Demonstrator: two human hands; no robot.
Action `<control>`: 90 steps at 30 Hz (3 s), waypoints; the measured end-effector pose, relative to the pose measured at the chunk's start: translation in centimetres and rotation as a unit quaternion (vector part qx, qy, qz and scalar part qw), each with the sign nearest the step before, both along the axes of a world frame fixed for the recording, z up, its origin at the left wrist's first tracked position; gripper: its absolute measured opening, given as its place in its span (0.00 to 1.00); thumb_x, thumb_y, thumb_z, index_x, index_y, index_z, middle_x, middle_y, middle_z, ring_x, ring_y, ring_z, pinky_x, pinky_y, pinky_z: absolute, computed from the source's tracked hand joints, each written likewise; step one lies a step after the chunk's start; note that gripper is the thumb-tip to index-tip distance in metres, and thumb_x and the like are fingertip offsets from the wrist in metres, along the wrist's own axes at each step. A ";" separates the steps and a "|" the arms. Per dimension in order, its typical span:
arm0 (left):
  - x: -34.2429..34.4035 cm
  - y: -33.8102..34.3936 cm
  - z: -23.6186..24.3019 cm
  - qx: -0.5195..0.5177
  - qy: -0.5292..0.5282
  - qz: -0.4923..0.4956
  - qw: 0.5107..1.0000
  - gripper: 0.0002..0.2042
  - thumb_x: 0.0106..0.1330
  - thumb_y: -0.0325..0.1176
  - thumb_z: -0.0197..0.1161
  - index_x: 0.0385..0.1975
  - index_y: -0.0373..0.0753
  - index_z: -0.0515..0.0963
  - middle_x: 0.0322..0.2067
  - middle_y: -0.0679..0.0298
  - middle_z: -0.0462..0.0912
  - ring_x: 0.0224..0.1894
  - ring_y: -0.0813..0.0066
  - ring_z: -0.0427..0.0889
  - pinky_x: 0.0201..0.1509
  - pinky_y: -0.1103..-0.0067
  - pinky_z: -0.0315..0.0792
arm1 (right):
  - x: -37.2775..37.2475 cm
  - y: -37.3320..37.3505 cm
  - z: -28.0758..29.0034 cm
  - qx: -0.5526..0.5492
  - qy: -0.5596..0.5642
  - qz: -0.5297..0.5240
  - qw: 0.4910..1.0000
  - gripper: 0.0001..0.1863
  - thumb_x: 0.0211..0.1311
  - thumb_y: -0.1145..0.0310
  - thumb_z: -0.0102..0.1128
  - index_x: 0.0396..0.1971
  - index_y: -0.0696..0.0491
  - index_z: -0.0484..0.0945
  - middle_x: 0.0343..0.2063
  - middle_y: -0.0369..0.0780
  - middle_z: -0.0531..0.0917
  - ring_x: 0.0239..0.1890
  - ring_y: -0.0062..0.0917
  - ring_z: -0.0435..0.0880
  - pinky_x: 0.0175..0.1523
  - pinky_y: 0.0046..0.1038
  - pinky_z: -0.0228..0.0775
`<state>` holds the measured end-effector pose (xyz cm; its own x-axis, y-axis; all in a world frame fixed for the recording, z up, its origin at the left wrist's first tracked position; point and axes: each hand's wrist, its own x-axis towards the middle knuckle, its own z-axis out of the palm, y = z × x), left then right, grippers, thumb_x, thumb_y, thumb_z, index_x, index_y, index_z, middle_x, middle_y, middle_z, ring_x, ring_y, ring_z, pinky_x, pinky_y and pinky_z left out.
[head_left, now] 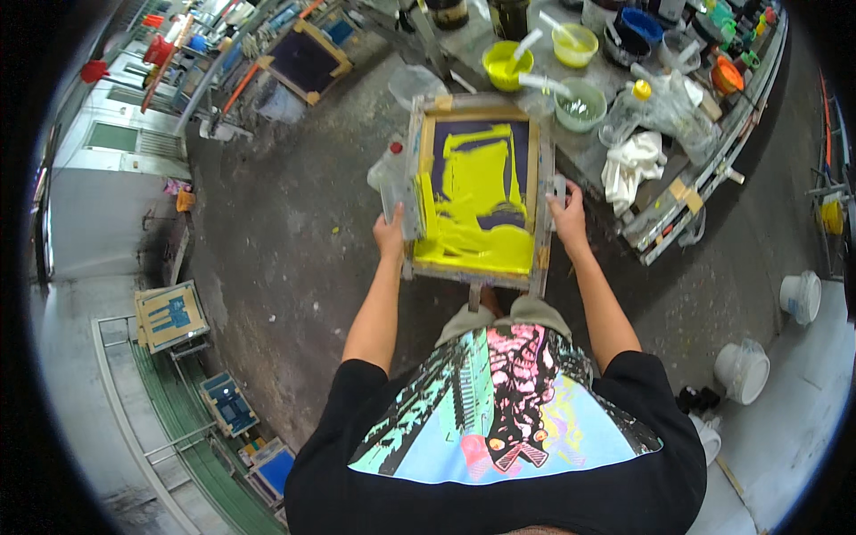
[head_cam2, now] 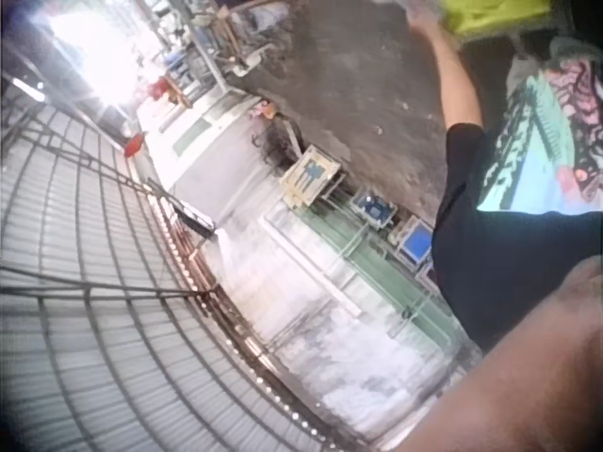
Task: The person performs screen printing on purple fabric pieces laid out on a conveyor. They use a squeegee to pull yellow ink across a screen frame, then lift the frame to reveal printed logos. The person periodically adds ink to the screen and continues printing on successive fabric pieces.
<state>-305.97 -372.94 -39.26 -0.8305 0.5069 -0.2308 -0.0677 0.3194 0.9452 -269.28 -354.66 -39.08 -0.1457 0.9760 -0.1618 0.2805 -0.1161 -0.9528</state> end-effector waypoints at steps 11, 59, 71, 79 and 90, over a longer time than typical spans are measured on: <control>-0.6 -2.5 0.6 0.036 -0.205 -0.057 0.976 0.27 0.65 0.49 0.73 0.52 0.32 0.81 0.45 0.61 0.87 0.45 0.70 0.85 0.50 0.72 0.77 | -3.1 -0.7 4.3 -0.014 -0.008 -0.086 0.996 0.22 0.62 0.63 0.70 0.54 0.52 0.76 0.46 0.43 0.83 0.49 0.32 0.82 0.55 0.32 0.72; -85.0 -30.4 18.3 0.084 0.028 0.292 0.952 0.34 0.64 0.53 0.73 0.57 0.27 0.76 0.53 0.55 0.83 0.52 0.66 0.81 0.59 0.70 0.72 | -106.2 -10.2 18.2 -0.183 0.295 0.312 0.884 0.08 0.70 0.65 0.63 0.43 0.52 0.81 0.33 0.28 0.81 0.36 0.12 0.75 0.45 0.19 0.67; -111.3 2.3 17.5 0.161 -0.053 0.100 0.980 0.28 0.65 0.49 0.73 0.54 0.30 0.78 0.50 0.58 0.83 0.50 0.69 0.83 0.56 0.71 0.75 | -120.2 16.1 19.3 -0.127 0.360 0.182 0.906 0.06 0.71 0.65 0.63 0.42 0.50 0.80 0.28 0.23 0.75 0.27 0.07 0.64 0.33 0.15 0.55; -128.2 34.5 20.5 0.210 -0.054 -0.104 0.971 0.30 0.67 0.49 0.72 0.58 0.29 0.75 0.56 0.57 0.81 0.55 0.67 0.82 0.59 0.70 0.74 | -127.8 37.1 22.6 -0.077 0.363 0.027 0.928 0.06 0.69 0.64 0.63 0.41 0.49 0.81 0.31 0.24 0.77 0.29 0.08 0.66 0.35 0.16 0.57; -126.0 82.6 23.0 0.138 -0.158 -0.401 0.892 0.26 0.71 0.48 0.67 0.55 0.29 0.79 0.50 0.62 0.84 0.48 0.73 0.84 0.52 0.75 0.77 | -118.5 58.4 24.1 0.093 0.444 -0.239 0.859 0.11 0.70 0.67 0.63 0.47 0.54 0.79 0.34 0.32 0.79 0.29 0.10 0.69 0.36 0.16 0.62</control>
